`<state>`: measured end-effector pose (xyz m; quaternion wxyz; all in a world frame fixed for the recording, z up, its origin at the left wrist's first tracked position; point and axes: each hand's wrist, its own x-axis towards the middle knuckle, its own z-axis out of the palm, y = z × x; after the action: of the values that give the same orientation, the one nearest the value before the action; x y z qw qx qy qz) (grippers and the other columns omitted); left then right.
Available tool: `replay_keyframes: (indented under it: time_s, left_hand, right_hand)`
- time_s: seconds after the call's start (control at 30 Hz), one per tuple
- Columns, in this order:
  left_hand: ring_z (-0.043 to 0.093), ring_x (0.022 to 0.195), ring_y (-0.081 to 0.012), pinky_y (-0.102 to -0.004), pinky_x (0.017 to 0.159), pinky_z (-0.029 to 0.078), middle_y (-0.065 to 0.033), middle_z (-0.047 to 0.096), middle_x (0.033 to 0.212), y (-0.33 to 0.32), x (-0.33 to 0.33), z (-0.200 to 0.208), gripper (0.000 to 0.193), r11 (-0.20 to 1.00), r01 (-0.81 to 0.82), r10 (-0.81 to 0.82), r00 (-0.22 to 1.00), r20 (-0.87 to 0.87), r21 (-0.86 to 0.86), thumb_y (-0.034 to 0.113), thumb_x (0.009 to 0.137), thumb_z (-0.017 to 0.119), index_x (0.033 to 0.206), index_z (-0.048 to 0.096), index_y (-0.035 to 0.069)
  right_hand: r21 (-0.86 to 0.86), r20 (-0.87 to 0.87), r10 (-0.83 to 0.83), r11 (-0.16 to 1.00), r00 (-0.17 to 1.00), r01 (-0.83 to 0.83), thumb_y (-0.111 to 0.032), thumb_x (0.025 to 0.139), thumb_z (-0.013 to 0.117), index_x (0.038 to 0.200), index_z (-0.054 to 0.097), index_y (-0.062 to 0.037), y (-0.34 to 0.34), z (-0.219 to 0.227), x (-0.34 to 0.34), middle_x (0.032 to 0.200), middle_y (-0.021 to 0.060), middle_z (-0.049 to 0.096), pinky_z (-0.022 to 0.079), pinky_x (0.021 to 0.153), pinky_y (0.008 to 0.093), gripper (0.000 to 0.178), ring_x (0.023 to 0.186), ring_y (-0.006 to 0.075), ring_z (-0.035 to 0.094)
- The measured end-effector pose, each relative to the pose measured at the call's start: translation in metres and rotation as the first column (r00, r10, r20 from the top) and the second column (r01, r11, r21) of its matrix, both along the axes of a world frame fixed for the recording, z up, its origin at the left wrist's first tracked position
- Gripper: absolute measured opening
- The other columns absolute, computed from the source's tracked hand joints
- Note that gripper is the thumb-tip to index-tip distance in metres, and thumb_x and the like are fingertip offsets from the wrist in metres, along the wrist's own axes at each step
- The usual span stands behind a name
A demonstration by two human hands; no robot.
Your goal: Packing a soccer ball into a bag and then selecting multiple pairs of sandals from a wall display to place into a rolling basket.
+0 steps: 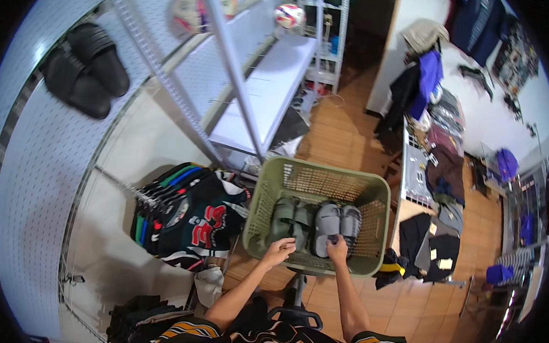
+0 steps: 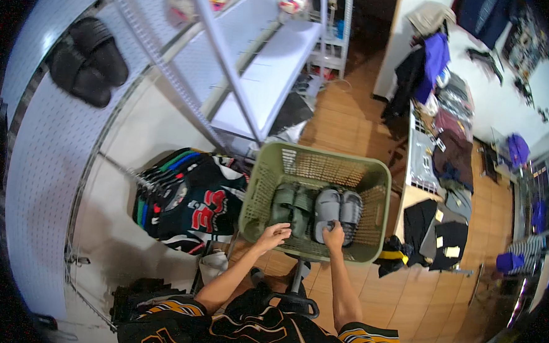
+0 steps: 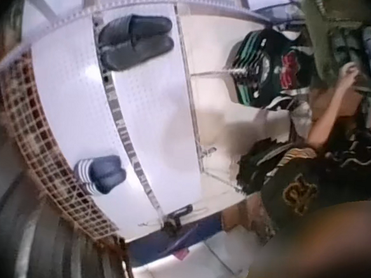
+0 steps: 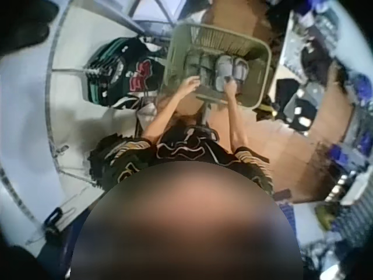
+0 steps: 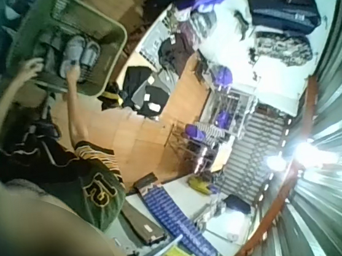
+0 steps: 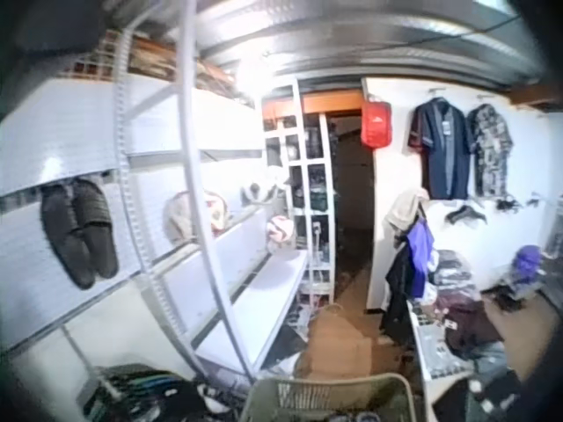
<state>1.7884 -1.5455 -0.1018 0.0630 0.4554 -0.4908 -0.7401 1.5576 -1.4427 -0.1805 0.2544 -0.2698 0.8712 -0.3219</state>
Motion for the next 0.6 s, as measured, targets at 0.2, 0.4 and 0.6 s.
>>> replay_keyframes:
  time_s: [0.2,0.4,0.6]
  left_hand:
    - [0.059,0.107,-0.0175,-0.0310,0.091,0.048,-0.0125,0.062,0.117,-0.056,0.113,0.112,0.042,0.853,-0.226,0.118,0.962,-0.248,-0.471,0.013,0.089,0.064,0.128,0.053,0.001]
    - [0.060,0.103,-0.0144,-0.0278,0.089,0.048,-0.0087,0.064,0.110,-0.126,0.206,0.279,0.031,0.554,-0.514,0.239,0.852,-0.466,-0.655,0.008,0.088,0.065,0.117,0.057,-0.002]
    - [0.060,0.103,-0.0178,-0.0293,0.090,0.049,-0.0116,0.062,0.111,-0.209,0.268,0.356,0.032,0.264,-0.673,0.332,0.736,-0.590,-0.691,0.007,0.087,0.064,0.117,0.056,-0.002]
  right_hand:
    - [-0.441,-0.064,0.268,0.857,0.961,-0.268,-0.017,0.081,0.067,0.105,0.064,0.0036,-0.119,0.111,0.065,0.091,0.0182,0.069,0.052,0.076,0.0355,0.032,0.084,0.0278,0.068]
    - [-0.724,-0.095,0.485,0.565,0.870,-0.395,-0.014,0.085,0.065,0.103,0.064,0.0046,-0.239,0.298,0.170,0.084,0.0130,0.068,0.051,0.068,0.0306,0.025,0.073,0.0148,0.064]
    - [-0.850,-0.002,0.754,0.344,0.657,-0.398,-0.016,0.089,0.063,0.117,0.057,0.0019,-0.354,0.417,0.252,0.096,0.0116,0.066,0.052,0.068,0.0290,0.034,0.082,0.0170,0.064]
